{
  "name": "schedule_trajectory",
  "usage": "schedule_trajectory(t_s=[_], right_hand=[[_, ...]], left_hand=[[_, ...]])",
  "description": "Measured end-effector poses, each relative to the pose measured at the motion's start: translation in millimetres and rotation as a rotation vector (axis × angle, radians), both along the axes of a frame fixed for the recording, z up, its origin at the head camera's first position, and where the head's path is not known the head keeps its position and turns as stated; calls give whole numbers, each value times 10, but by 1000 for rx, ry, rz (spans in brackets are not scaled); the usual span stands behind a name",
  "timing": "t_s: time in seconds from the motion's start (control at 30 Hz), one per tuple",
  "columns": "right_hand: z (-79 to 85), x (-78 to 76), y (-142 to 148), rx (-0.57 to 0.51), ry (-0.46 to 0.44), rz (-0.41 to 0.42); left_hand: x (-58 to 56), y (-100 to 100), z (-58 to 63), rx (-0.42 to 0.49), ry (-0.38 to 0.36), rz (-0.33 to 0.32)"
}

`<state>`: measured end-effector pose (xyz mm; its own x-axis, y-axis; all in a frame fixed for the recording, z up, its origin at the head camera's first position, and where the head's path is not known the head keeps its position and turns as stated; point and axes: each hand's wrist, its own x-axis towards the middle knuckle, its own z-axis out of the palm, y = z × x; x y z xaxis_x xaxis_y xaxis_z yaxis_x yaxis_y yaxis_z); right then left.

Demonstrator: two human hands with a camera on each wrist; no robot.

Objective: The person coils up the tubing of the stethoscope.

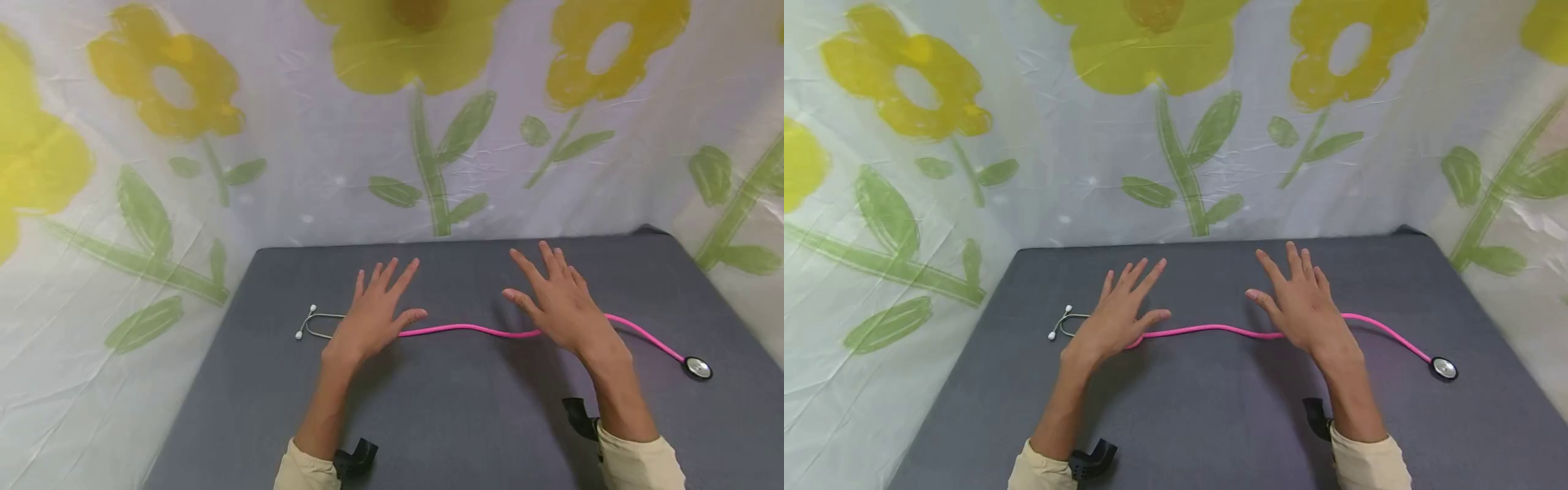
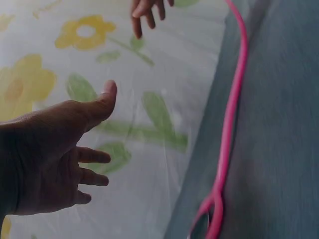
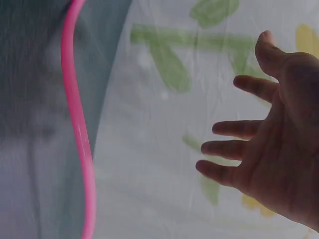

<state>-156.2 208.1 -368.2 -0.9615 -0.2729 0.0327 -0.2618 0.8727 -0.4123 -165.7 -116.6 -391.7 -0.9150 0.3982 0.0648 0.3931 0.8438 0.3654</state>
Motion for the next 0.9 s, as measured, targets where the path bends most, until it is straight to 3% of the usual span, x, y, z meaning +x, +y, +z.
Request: schedule_trajectory(t_s=[0.27,0.47,0.63,0.77,0.9], right_hand=[[-262,-150,-526,44,128,174],[-508,-233,-901,69,102,287],[-691,-255,-1128,107,80,345],[-800,-249,-1245,152,71,354],[-848,-246,-1324,167,86,358]], left_hand=[[-82,-596,-236,-91,-76,-15],[-159,-975,-443,-147,-114,-46],[-221,-1106,-594,-170,-115,-68],[-244,-1135,-691,-190,-54,-83],[-242,-1130,-711,-214,29,-96]])
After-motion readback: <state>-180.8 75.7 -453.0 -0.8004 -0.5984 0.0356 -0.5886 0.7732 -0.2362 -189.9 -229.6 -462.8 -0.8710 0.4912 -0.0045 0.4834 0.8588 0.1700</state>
